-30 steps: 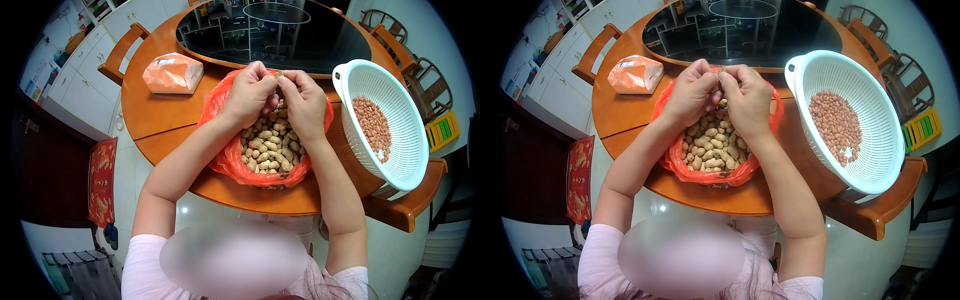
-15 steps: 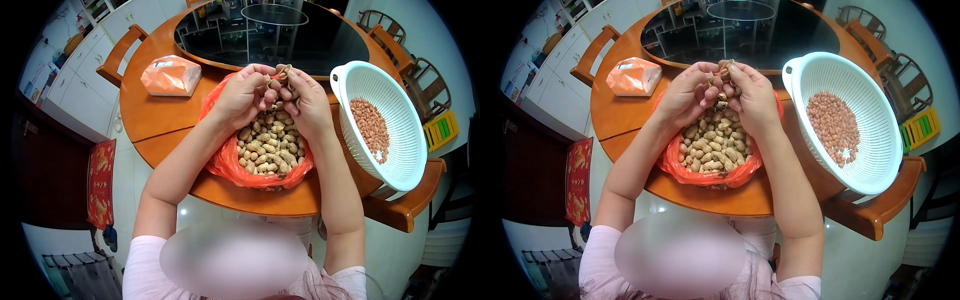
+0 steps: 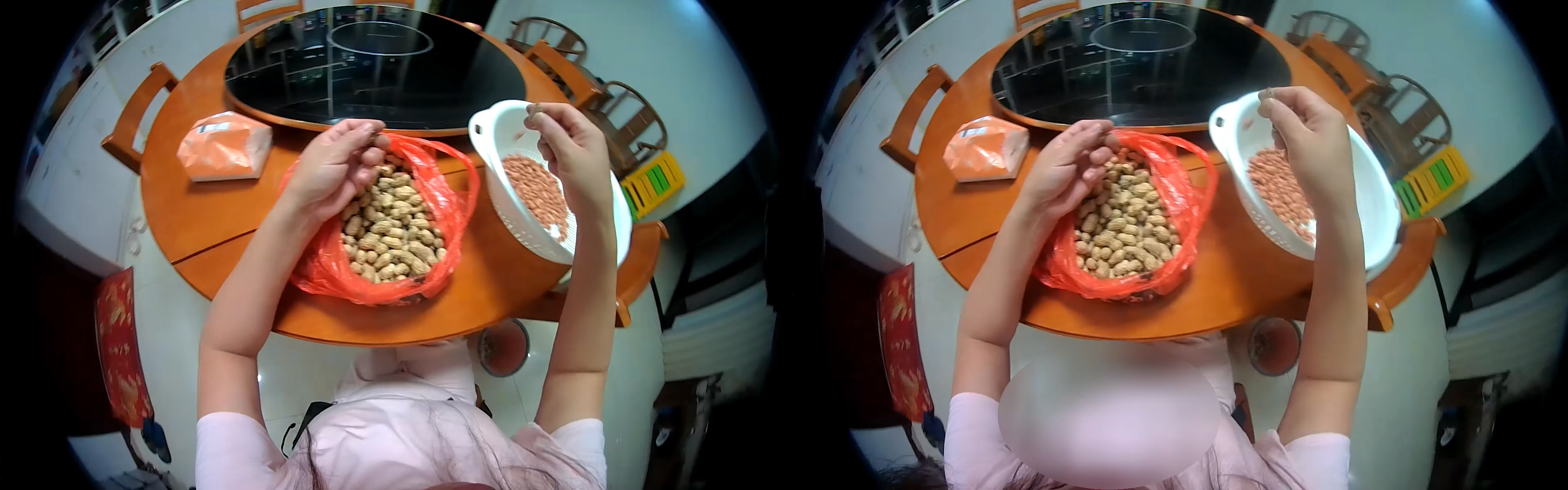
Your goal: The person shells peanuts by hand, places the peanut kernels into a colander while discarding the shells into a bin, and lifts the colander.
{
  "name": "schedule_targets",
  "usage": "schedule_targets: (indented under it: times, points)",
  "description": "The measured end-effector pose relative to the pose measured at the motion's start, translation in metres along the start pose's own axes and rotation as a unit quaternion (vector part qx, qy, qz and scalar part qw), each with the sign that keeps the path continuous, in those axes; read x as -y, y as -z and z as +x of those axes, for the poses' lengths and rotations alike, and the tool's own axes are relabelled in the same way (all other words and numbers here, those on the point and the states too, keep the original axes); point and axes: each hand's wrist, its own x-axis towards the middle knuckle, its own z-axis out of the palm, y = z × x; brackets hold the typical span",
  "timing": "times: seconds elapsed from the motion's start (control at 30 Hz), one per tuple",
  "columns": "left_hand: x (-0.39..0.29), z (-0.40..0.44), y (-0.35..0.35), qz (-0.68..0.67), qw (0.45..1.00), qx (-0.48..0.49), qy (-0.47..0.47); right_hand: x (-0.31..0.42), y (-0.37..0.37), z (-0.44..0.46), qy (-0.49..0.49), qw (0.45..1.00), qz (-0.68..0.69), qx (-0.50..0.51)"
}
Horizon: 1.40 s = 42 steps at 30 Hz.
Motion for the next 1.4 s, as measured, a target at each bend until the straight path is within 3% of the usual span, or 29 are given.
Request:
schedule_targets:
  times: [0.1,0.2,0.3,0.4,0.53,0.7,0.73,0.77,0.83,0.87,0.97,1.0,1.1,1.13,1.23,1.27,1.3,1.37,1.4]
  points:
    - [0.002,-0.003,-0.005,0.051,0.999,0.000,-0.013,-0.021,0.032,0.005,-0.008,0.988,-0.151,0.018]
    - [0.004,-0.004,-0.005,0.067,0.998,0.005,-0.011,-0.021,0.052,0.000,-0.051,0.988,-0.148,0.020]
    - [0.004,-0.003,-0.007,0.075,0.997,0.006,-0.004,-0.022,0.067,-0.011,-0.101,0.987,0.124,0.024]
    - [-0.001,-0.006,-0.017,0.055,0.998,0.025,0.008,-0.023,0.075,-0.030,-0.093,0.957,0.272,0.026]
    - [-0.006,-0.023,-0.059,0.163,0.981,0.108,-0.017,-0.003,0.053,-0.089,-0.112,0.898,0.423,-0.032]
    - [0.019,-0.076,-0.143,0.372,0.905,0.207,0.023,-0.027,0.002,-0.182,-0.249,0.773,0.583,0.038]
    - [0.045,-0.079,-0.144,0.414,0.873,0.243,-0.089,-0.042,-0.004,-0.195,-0.259,0.741,0.617,0.045]
    - [0.058,-0.078,-0.150,0.486,0.798,0.308,-0.180,-0.055,-0.007,-0.208,-0.268,0.710,0.650,0.050]
    - [0.098,-0.083,-0.155,0.496,0.780,0.332,-0.189,-0.068,-0.007,-0.227,-0.336,0.690,0.640,-0.027]
    - [0.115,-0.084,-0.156,0.514,0.769,0.343,-0.164,-0.075,-0.005,-0.234,-0.368,0.680,0.632,-0.062]
    - [0.159,-0.085,-0.158,0.545,0.744,0.372,-0.107,-0.108,0.008,-0.260,-0.330,0.634,0.698,-0.029]
    - [0.170,-0.085,-0.160,0.552,0.736,0.382,-0.090,-0.111,0.016,-0.263,-0.331,0.652,0.681,-0.038]
    - [0.197,-0.083,-0.168,0.553,0.716,0.410,-0.112,-0.128,0.022,-0.276,-0.316,0.629,0.703,-0.104]
    - [0.200,-0.082,-0.173,0.555,0.713,0.425,-0.056,-0.139,0.018,-0.280,-0.305,0.668,0.662,-0.149]
    - [0.224,-0.076,-0.175,0.520,0.746,0.414,-0.038,-0.164,0.021,-0.302,-0.381,0.634,0.651,-0.170]
    - [0.227,-0.074,-0.177,0.516,0.750,0.413,-0.013,-0.186,0.020,-0.317,-0.271,0.645,0.710,-0.085]
    - [0.229,-0.073,-0.180,0.512,0.764,0.393,0.025,-0.191,0.021,-0.321,-0.285,0.617,0.724,-0.116]
    - [0.238,-0.071,-0.180,0.513,0.774,0.371,0.006,-0.184,0.031,-0.311,-0.361,0.595,0.692,-0.192]
    - [0.237,-0.070,-0.180,0.509,0.781,0.358,0.043,-0.186,0.040,-0.312,-0.337,0.586,0.718,-0.167]
